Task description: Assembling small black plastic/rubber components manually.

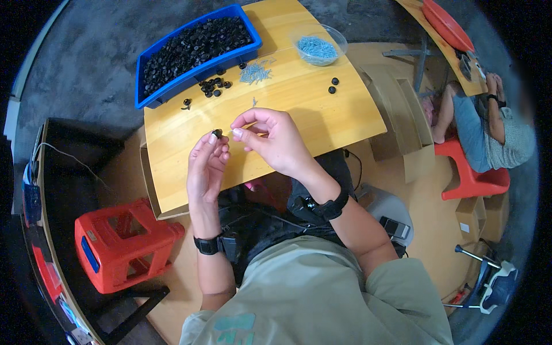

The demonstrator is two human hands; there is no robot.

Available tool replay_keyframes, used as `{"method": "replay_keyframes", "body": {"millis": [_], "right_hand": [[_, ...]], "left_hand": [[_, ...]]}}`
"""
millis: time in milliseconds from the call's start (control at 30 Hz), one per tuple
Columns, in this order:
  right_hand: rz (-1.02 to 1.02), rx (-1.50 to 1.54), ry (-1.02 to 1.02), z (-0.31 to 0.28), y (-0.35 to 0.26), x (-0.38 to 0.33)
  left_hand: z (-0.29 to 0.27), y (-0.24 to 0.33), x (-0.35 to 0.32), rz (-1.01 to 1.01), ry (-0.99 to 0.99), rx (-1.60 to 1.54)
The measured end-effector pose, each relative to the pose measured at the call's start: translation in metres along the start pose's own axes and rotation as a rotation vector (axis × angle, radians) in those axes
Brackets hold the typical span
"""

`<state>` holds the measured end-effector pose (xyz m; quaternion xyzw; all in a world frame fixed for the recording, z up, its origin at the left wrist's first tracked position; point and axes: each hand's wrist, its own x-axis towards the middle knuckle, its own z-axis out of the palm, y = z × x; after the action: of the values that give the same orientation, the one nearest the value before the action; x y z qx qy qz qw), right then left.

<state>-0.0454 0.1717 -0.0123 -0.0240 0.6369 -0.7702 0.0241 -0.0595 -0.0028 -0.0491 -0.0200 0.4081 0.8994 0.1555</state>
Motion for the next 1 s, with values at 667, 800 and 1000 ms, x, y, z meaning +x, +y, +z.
{"method": "replay_keyframes", "body": {"millis": [667,800,1000], "right_hand": [[0.015,-0.083,-0.073,-0.001,0.01,0.003],[0.074,-0.106,-0.024,-0.014,0.005,0.0],[0.054,-0.091,-0.12,0.007,0.003,0.0]], "left_hand": [[-0.003,-0.007,0.007,-0.047,0.141,0.153],[-0.047,0.032,0.015,0.666,0.492,1.278],[-0.117,0.061,0.055,0.433,0.354,1.195]]}}
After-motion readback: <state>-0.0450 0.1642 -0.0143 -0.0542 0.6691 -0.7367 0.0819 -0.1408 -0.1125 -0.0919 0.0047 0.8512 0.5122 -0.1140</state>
